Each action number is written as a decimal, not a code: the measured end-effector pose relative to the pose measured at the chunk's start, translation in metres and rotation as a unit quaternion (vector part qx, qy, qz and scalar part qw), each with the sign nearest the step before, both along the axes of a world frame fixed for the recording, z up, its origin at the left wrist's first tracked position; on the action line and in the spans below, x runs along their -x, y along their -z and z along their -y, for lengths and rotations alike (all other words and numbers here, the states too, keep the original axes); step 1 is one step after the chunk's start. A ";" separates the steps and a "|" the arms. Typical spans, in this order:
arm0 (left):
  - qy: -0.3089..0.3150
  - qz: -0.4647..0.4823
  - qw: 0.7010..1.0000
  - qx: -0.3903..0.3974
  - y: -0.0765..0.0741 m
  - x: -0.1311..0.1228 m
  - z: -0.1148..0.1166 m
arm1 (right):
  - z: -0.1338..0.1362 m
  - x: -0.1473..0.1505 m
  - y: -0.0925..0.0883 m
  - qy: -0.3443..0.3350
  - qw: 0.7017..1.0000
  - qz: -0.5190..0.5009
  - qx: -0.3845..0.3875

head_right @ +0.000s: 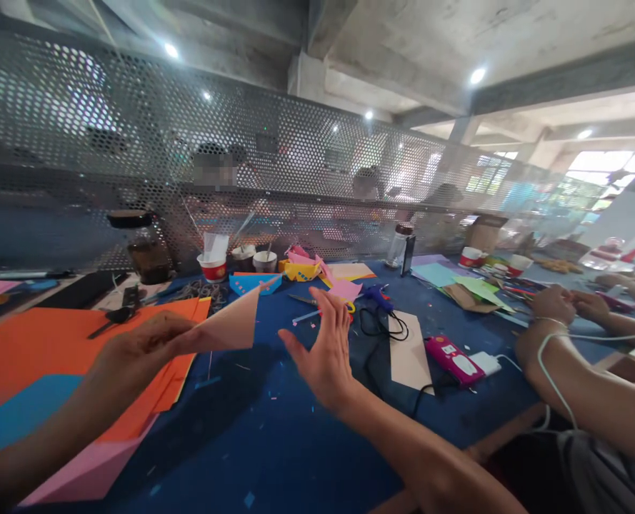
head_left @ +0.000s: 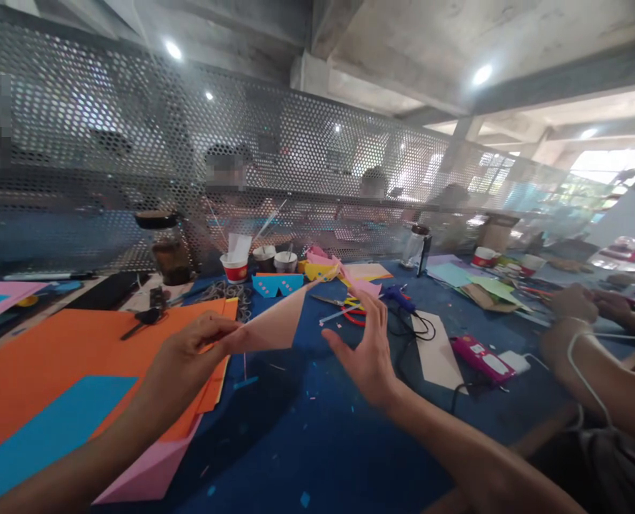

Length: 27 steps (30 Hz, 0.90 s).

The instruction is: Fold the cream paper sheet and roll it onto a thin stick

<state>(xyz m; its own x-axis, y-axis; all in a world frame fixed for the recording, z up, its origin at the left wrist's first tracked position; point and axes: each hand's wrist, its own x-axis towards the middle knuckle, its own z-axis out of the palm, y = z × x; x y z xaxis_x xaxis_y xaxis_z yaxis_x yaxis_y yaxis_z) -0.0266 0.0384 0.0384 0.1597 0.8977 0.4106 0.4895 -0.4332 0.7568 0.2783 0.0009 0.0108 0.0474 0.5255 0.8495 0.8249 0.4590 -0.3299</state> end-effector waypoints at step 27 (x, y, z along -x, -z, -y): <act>0.186 0.299 0.862 0.364 0.023 -0.075 0.003 | 0.000 -0.006 0.008 -0.180 0.978 0.074 0.076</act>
<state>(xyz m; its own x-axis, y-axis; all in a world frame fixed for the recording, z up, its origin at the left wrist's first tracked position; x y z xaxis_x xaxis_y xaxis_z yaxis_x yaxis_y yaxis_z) 0.0484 0.0353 0.0154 0.4469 0.8848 -0.1315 -0.1530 0.2205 0.9633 0.2841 0.0007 0.0025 -0.2816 0.6061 0.7439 0.6632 0.6832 -0.3057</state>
